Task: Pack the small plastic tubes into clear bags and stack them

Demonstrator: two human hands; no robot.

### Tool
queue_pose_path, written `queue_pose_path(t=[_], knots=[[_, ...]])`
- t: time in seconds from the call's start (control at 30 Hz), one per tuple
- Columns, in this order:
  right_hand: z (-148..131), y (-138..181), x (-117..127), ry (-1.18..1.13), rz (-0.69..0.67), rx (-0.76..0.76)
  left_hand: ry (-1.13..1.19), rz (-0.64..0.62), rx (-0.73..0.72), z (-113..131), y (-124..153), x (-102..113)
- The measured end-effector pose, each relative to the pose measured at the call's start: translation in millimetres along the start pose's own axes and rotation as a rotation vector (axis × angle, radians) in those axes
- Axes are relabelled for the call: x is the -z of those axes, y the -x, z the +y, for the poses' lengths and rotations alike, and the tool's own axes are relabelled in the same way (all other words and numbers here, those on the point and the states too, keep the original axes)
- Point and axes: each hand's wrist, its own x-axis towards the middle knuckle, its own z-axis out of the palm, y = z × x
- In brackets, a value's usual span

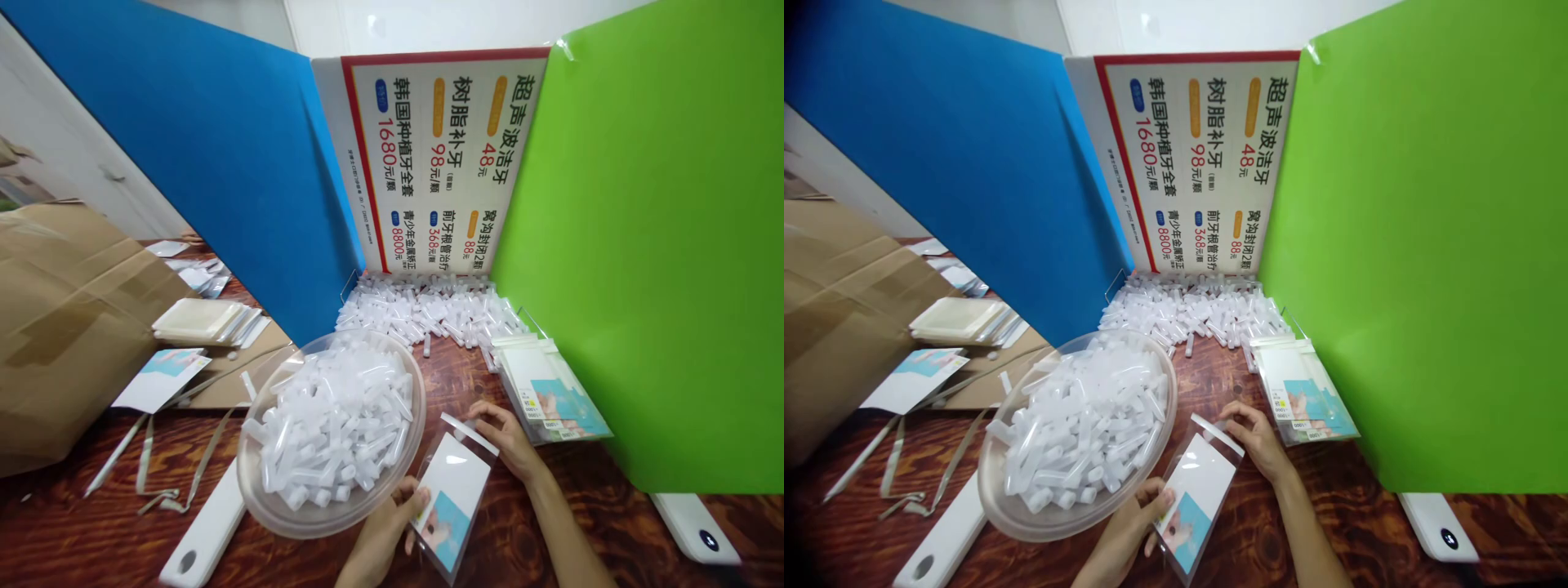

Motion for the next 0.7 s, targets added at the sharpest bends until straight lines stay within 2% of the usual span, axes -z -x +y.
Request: queue_pose_path(t=[0.1, 0.2, 0.33, 0.43, 0.5, 0.57, 0.7], knots=[[-3, 3, 0, -0.030, -0.072, 0.045, -0.012, 0.005, 0.028, -2, 2, 3], [-8, 3, -4, 0.034, -0.162, 0.006, -0.063, -0.091, 0.041, 9, 6, 6], [-13, 1, -23, 0.063, -0.395, -0.145, -0.070, -0.302, -0.005, 23, 4, 7], [-18, -8, -40, 0.053, -0.631, -0.135, -0.164, -0.314, -0.029, 21, -1, 5], [-21, -24, -45, 0.125, -0.714, -0.114, -0.220, -0.295, -0.028, 16, -3, 3], [-22, -49, -45, 0.228, -0.640, -0.096, -0.226, -0.241, -0.027, 10, -2, 2], [-21, -115, -45, 0.354, -0.234, -0.010, -0.150, -0.152, -0.069, 2, 2, 3]])
